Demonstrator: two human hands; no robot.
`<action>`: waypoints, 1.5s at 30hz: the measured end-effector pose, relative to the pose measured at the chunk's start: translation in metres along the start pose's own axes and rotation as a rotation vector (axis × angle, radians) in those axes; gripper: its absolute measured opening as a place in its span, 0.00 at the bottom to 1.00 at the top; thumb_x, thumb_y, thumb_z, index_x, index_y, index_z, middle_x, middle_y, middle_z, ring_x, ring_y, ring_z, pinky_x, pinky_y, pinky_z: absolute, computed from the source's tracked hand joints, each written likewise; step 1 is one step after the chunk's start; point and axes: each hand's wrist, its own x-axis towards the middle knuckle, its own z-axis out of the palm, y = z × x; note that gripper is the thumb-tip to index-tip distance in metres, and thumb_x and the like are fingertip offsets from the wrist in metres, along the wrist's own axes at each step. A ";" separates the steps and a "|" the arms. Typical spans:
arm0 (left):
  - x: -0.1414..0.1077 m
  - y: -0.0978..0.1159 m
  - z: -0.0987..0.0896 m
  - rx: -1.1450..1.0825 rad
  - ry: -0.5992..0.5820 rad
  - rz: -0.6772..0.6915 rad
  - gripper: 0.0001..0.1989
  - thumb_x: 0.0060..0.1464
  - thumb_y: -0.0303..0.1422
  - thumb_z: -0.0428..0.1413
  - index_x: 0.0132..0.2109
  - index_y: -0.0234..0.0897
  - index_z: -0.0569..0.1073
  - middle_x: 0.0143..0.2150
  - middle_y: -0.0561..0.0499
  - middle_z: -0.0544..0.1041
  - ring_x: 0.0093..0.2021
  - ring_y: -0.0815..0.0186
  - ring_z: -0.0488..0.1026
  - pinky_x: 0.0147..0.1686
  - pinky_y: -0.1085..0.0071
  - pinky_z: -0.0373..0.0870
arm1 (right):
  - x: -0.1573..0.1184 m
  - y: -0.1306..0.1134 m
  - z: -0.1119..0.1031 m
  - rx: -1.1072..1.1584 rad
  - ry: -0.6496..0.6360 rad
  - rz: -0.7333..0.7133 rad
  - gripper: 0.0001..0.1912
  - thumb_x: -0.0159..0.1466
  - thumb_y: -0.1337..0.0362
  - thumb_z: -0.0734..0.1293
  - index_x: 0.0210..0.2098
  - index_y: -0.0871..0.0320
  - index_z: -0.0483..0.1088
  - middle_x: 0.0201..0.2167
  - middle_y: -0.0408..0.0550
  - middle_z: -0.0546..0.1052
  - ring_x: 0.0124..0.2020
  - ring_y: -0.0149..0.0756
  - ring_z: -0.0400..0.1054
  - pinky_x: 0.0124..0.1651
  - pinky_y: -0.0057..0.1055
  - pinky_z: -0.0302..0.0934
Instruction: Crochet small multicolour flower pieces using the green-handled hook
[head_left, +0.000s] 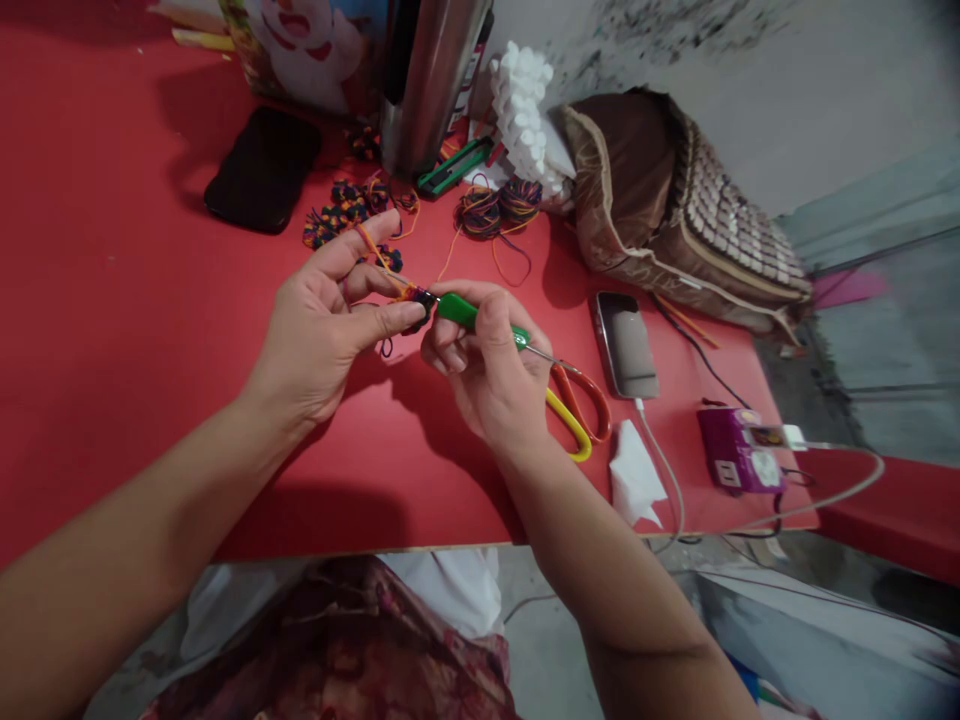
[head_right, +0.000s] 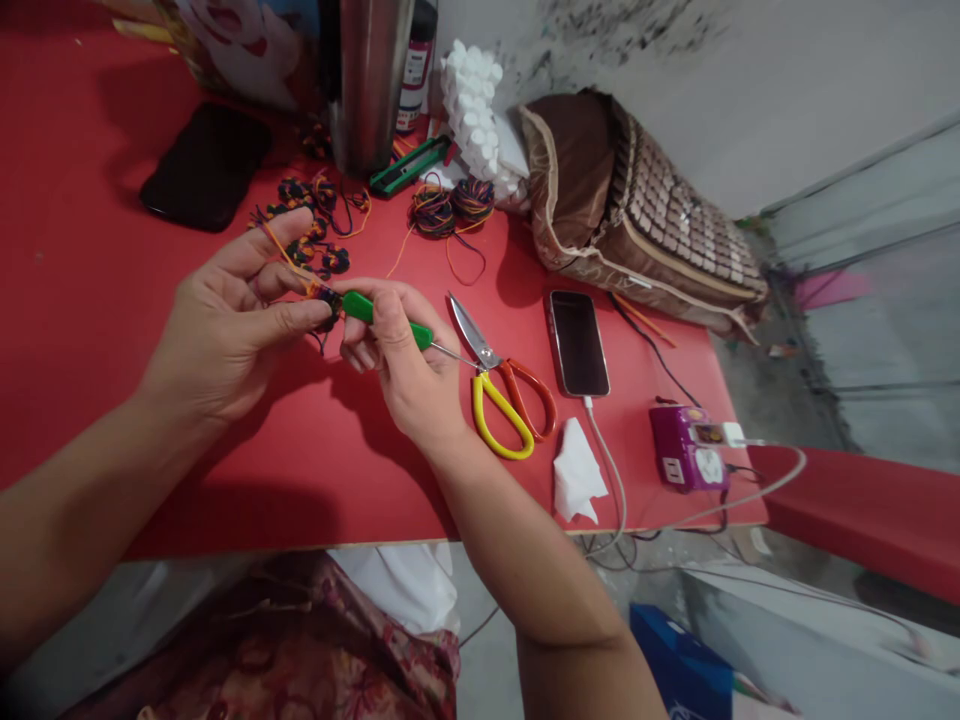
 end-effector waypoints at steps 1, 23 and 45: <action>-0.001 0.001 0.000 0.016 -0.003 0.003 0.35 0.48 0.29 0.84 0.63 0.50 0.88 0.40 0.54 0.88 0.46 0.55 0.87 0.48 0.58 0.86 | 0.000 -0.001 0.001 0.012 0.001 -0.003 0.26 0.76 0.32 0.73 0.47 0.47 0.85 0.28 0.40 0.74 0.22 0.30 0.56 0.26 0.33 0.66; -0.005 0.009 0.010 -0.025 0.018 0.074 0.30 0.46 0.24 0.82 0.55 0.52 0.90 0.40 0.55 0.89 0.43 0.59 0.85 0.37 0.64 0.81 | 0.002 -0.002 0.002 0.098 -0.001 0.046 0.29 0.76 0.31 0.72 0.45 0.49 0.88 0.27 0.38 0.73 0.22 0.27 0.54 0.26 0.30 0.61; -0.002 0.006 0.007 0.050 0.045 -0.038 0.35 0.47 0.26 0.82 0.61 0.49 0.86 0.35 0.56 0.85 0.39 0.57 0.85 0.37 0.61 0.85 | 0.003 0.011 -0.003 -0.066 -0.008 -0.016 0.26 0.77 0.33 0.73 0.53 0.48 0.86 0.25 0.36 0.68 0.23 0.31 0.59 0.27 0.33 0.62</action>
